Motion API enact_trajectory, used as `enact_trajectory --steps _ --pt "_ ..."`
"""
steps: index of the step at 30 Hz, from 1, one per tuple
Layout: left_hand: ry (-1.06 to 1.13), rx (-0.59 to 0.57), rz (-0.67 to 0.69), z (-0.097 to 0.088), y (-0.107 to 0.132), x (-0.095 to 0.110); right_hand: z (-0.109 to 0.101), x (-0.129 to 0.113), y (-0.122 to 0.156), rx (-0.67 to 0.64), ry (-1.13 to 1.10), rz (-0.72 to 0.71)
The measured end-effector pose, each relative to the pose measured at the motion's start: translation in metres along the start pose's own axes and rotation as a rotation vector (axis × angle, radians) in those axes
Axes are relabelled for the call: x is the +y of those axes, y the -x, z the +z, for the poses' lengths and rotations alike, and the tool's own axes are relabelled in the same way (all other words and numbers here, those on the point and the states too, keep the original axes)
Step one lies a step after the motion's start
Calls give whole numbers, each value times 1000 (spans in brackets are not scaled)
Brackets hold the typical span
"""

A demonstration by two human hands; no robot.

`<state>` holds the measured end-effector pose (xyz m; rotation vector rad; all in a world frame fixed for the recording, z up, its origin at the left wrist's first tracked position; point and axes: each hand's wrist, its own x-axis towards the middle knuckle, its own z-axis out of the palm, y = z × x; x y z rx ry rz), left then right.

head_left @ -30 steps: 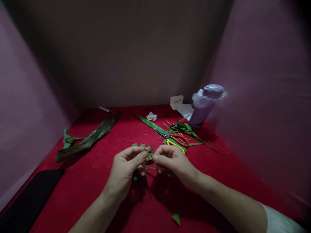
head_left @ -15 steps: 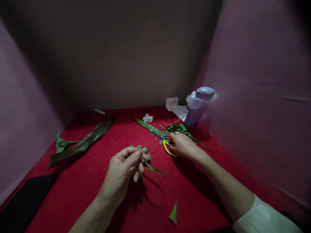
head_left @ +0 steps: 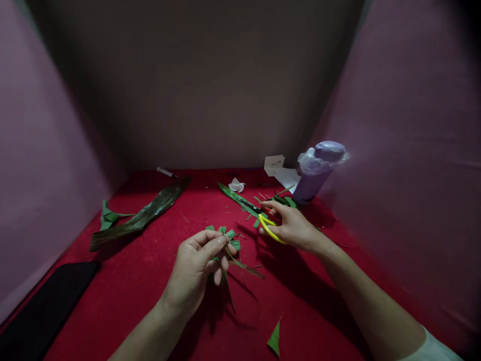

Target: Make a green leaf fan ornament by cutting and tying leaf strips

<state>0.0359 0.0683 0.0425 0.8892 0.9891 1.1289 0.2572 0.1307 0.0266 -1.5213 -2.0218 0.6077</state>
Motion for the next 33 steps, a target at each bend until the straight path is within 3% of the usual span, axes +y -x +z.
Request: enact_trajectory --steps 2,4,9,23,33 --pt "2 12 5 0 0 0 1 -14 7 -81 -235 -39" --pt "12 36 11 0 -1 0 2 -30 15 -169 -334 -58" --pt "38 86 50 -2 -3 -2 1 -57 34 -281 -265 -125" --pt "7 58 126 -3 -2 -5 20 -52 38 -59 65 -365" --pt "-18 33 92 -4 -1 -7 24 -55 43 -43 104 -411"
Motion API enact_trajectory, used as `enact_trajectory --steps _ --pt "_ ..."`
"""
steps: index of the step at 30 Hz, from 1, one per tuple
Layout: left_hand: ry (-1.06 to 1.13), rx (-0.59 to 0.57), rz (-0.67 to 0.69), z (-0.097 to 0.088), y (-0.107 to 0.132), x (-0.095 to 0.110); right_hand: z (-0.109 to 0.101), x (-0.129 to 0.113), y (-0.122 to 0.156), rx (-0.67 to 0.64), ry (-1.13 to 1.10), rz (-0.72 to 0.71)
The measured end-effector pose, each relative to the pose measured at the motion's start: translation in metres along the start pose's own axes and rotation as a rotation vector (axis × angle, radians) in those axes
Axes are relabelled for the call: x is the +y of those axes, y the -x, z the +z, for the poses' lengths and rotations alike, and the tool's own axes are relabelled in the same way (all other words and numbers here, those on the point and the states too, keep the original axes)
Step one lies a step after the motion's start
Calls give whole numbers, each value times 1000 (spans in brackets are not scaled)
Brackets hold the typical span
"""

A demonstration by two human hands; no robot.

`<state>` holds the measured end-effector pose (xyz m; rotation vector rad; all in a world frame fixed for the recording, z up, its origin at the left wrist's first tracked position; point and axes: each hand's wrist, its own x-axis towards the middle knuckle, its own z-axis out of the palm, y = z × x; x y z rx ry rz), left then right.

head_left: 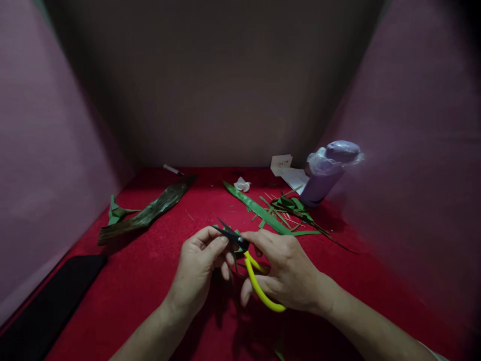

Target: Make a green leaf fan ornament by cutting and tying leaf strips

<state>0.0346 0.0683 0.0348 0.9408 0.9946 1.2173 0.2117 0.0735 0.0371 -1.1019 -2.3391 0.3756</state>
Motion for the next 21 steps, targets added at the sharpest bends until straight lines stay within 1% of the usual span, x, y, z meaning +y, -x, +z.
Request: enact_trajectory --steps 11,17,21 --pt "-3 -16 15 1 -1 0 -1 -2 0 19 -56 -17" --pt "-3 -16 9 3 -2 1 -1 -2 -1 35 -127 -30" --pt "-3 -13 -6 2 -1 2 1 -2 -1 34 -192 -13"
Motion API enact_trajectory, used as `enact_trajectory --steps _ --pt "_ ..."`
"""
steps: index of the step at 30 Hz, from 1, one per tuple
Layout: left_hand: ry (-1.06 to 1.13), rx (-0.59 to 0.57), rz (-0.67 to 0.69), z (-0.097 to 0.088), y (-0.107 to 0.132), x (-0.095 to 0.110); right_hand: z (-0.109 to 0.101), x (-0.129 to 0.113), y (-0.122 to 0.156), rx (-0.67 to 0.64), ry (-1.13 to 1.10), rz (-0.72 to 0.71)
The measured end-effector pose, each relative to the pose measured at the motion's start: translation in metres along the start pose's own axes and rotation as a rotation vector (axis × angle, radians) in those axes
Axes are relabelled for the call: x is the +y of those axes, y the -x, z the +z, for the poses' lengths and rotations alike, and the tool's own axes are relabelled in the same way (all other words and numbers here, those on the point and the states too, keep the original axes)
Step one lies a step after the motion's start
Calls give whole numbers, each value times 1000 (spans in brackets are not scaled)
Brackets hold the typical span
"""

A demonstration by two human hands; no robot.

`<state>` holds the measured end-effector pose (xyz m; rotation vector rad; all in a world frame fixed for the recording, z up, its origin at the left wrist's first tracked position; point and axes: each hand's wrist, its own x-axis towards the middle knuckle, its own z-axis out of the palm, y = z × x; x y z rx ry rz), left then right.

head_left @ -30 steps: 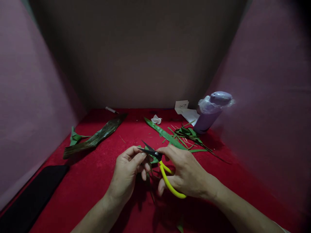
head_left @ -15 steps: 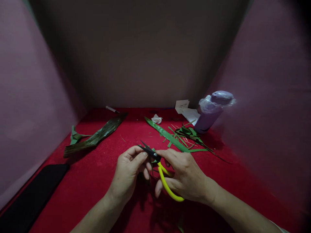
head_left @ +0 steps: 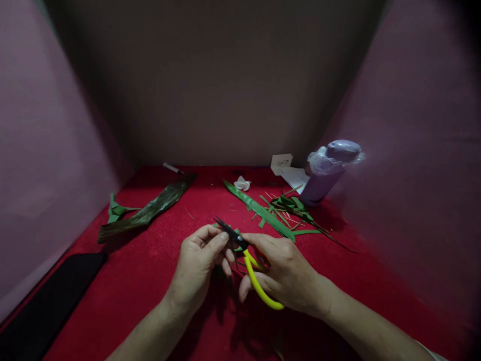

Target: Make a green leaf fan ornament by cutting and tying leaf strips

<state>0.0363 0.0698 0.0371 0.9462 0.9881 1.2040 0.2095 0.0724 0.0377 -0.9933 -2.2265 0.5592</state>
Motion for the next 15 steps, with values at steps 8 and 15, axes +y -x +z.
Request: enact_trajectory --steps 8,15 --pt "46 26 -10 1 -1 1 -9 2 -4 131 -50 222" --pt "90 13 -46 0 -1 3 -17 10 -9 23 -109 376"
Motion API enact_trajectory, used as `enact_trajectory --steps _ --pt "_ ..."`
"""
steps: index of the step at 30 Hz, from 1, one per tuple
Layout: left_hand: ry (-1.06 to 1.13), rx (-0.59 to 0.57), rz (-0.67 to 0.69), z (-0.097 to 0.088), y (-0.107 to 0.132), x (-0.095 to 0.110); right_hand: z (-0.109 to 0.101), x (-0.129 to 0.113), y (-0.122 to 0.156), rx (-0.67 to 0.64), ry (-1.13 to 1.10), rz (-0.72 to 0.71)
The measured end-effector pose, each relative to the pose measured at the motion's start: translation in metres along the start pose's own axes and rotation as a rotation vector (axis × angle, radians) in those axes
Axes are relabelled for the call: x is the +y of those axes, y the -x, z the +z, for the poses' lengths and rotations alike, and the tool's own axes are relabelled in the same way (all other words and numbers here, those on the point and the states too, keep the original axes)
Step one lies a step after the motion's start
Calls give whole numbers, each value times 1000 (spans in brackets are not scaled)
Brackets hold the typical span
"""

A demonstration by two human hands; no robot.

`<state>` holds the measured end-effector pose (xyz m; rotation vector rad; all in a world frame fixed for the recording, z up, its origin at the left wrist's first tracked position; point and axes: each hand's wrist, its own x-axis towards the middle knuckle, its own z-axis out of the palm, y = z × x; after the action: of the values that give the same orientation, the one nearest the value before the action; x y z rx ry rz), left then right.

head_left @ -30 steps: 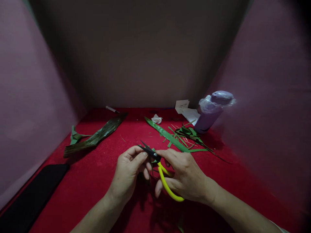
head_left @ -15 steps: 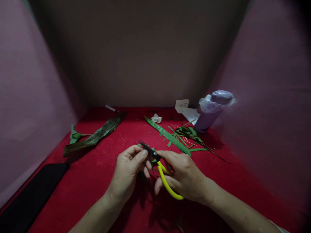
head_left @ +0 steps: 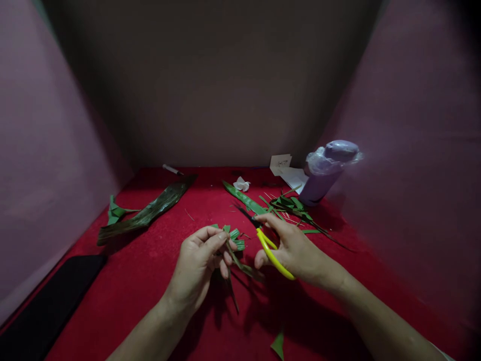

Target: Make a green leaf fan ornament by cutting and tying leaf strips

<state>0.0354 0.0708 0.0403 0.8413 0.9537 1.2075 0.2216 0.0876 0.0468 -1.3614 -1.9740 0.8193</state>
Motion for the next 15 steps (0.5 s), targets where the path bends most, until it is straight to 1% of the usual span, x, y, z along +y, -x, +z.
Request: enact_trajectory --steps 5,7,15 --pt "12 13 12 -2 1 0 -1 -6 7 -191 -3 -71" --pt "15 11 23 -2 1 1 -1 -9 10 -225 -3 -94" --pt "-35 -9 47 1 2 1 4 -9 11 -141 116 -267"
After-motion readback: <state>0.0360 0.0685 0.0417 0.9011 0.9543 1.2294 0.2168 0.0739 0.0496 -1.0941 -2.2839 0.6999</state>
